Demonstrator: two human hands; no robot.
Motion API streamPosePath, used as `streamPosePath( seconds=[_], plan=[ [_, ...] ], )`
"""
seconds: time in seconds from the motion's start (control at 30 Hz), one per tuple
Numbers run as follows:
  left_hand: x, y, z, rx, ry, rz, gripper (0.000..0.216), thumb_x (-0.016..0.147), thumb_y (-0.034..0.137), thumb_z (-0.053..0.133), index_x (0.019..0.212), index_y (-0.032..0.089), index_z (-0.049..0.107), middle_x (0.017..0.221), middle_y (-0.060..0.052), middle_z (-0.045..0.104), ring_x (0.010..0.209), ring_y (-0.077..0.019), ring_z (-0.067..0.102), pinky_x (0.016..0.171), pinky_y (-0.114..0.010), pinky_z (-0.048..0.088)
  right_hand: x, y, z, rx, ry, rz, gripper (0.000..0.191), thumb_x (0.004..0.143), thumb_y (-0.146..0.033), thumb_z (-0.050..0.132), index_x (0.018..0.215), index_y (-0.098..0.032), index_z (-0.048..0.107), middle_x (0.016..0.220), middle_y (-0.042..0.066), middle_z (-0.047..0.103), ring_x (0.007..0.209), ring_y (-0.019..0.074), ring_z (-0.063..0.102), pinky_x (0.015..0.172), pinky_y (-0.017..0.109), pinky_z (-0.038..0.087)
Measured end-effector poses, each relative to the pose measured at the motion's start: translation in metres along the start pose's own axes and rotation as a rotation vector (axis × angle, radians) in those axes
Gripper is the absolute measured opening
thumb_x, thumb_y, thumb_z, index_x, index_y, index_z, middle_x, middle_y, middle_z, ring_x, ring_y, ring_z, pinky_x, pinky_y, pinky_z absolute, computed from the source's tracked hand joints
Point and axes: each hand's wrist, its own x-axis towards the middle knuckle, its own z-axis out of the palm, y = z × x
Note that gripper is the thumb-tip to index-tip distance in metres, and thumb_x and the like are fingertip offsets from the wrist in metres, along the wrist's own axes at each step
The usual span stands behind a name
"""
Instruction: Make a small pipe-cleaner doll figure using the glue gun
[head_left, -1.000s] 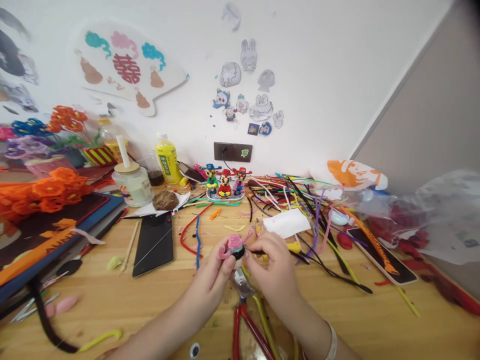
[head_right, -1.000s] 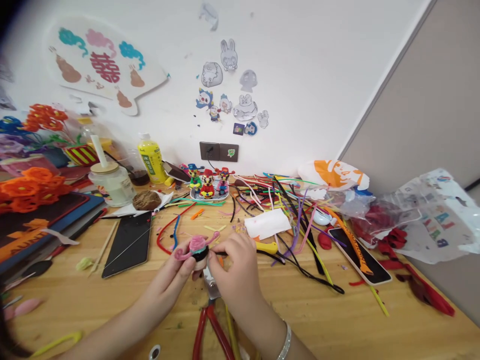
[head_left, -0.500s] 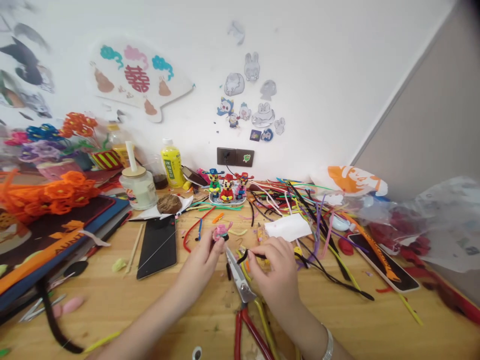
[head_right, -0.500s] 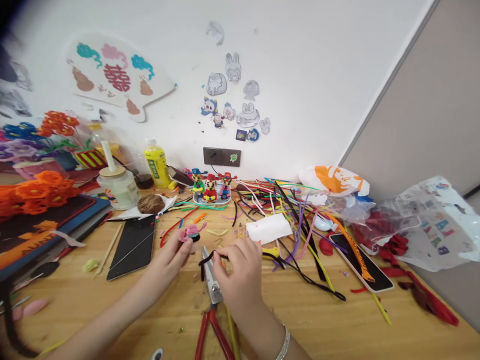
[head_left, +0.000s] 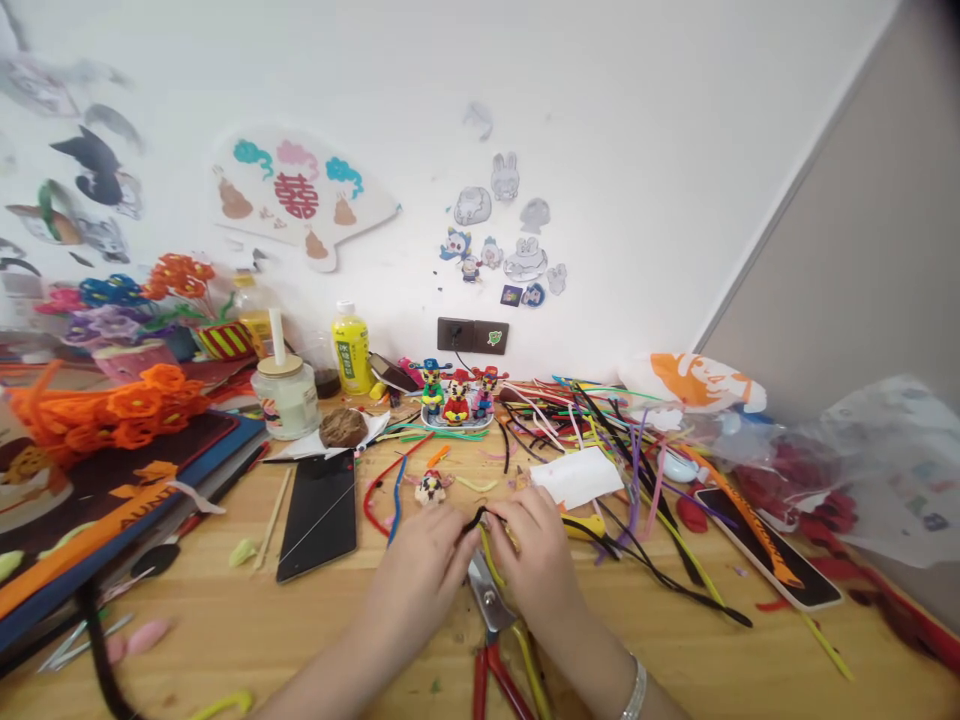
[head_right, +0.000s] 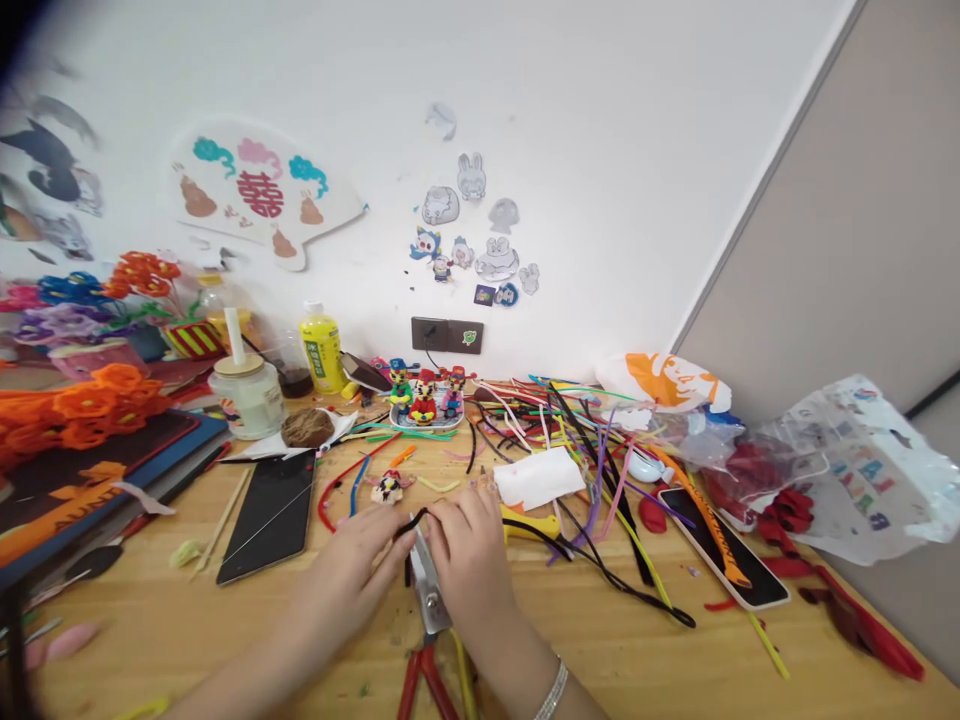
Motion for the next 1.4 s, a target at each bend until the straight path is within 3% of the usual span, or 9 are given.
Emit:
streamPosePath(
  seconds=[0.2,0.33,0.57,0.67,0.87,1.13,1.23,1.33,1.4],
  plan=[
    [-0.002,0.000,0.005,-0.002,0.018,-0.059,0.027,0.085,0.025,0.030,0.072,0.017,0.052,0.073,-0.006,0.058,0.073,-0.0206,0.054,0.067,-0.032,0.041,0.002,-0.002,-0.007,-0.053,-0.015,-0.125,0.023,0.080,-0.006,0.035,0.084,-0.016,0.055,0.075,0.006,0.049,0.073,0.0194,0.044,0.065,0.034,0.040],
    [-0.005,0.002,0.006,-0.025,0.023,-0.081,0.027,0.084,0.032,0.032,0.071,0.018,0.051,0.069,-0.004,0.057,0.069,-0.0202,0.054,0.064,-0.032,0.042,0.001,0.003,0.007,-0.206,-0.157,-0.193,0.021,0.082,-0.008,0.038,0.071,-0.016,0.055,0.072,0.007,0.051,0.069,0.0194,0.043,0.059,0.031,0.039],
    [0.001,-0.008,0.002,-0.053,0.075,0.061,0.033,0.084,0.026,0.035,0.114,0.021,0.047,0.108,-0.011,0.055,0.101,-0.0229,0.051,0.084,-0.036,0.041,0.002,0.020,0.018,-0.151,-0.263,-0.225,0.019,0.082,-0.010,0.044,0.069,-0.016,0.056,0.072,0.004,0.053,0.071,0.0170,0.046,0.058,0.027,0.039],
    [0.001,-0.008,0.001,-0.088,0.038,0.125,0.026,0.084,0.024,0.036,0.104,0.022,0.052,0.102,-0.008,0.057,0.095,-0.0208,0.052,0.081,-0.034,0.041,0.006,0.026,0.016,-0.191,-0.365,-0.323,0.014,0.081,-0.012,0.047,0.073,-0.015,0.058,0.073,0.004,0.056,0.071,0.0161,0.049,0.058,0.026,0.040],
    [0.003,-0.010,0.006,-0.010,0.014,0.025,0.026,0.085,0.026,0.033,0.070,0.018,0.053,0.073,-0.005,0.056,0.071,-0.0185,0.053,0.063,-0.029,0.042,0.012,0.019,0.009,-0.476,-0.471,-0.410,0.012,0.078,-0.014,0.054,0.067,-0.016,0.058,0.064,0.004,0.058,0.059,0.0167,0.051,0.044,0.026,0.031],
    [0.005,-0.024,0.018,-0.074,-0.014,-0.082,0.029,0.085,0.026,0.029,0.072,0.018,0.054,0.073,-0.006,0.062,0.069,-0.0186,0.058,0.064,-0.028,0.042,0.036,0.011,-0.006,-0.388,-0.448,-0.523,0.012,0.077,-0.013,0.053,0.088,-0.016,0.059,0.081,0.006,0.059,0.076,0.0197,0.051,0.061,0.030,0.040],
    [0.008,-0.033,0.020,-0.151,0.047,-0.188,0.025,0.084,0.027,0.031,0.075,0.018,0.053,0.077,-0.007,0.063,0.073,-0.0193,0.058,0.066,-0.029,0.042,0.028,0.003,-0.024,-0.280,-0.458,-0.430,0.035,0.077,-0.015,0.051,0.112,-0.018,0.049,0.102,0.009,0.056,0.089,0.0220,0.049,0.077,0.036,0.040],
    [0.012,-0.041,0.019,-0.163,0.105,-0.277,0.023,0.081,0.029,0.034,0.071,0.019,0.052,0.071,-0.005,0.061,0.068,-0.0196,0.056,0.064,-0.029,0.040,0.000,-0.010,-0.041,-0.283,-0.493,-0.079,0.035,0.078,-0.023,0.048,0.113,-0.018,0.048,0.101,0.011,0.057,0.092,0.0249,0.051,0.078,0.039,0.040],
    [0.013,-0.043,0.017,-0.160,0.145,-0.316,0.023,0.081,0.031,0.034,0.069,0.019,0.051,0.068,-0.004,0.058,0.065,-0.0196,0.054,0.061,-0.029,0.039,-0.023,-0.018,-0.046,-0.311,-0.668,0.174,0.045,0.073,-0.030,0.054,0.116,-0.017,0.046,0.097,0.012,0.061,0.086,0.0272,0.057,0.070,0.037,0.044]
  ],
)
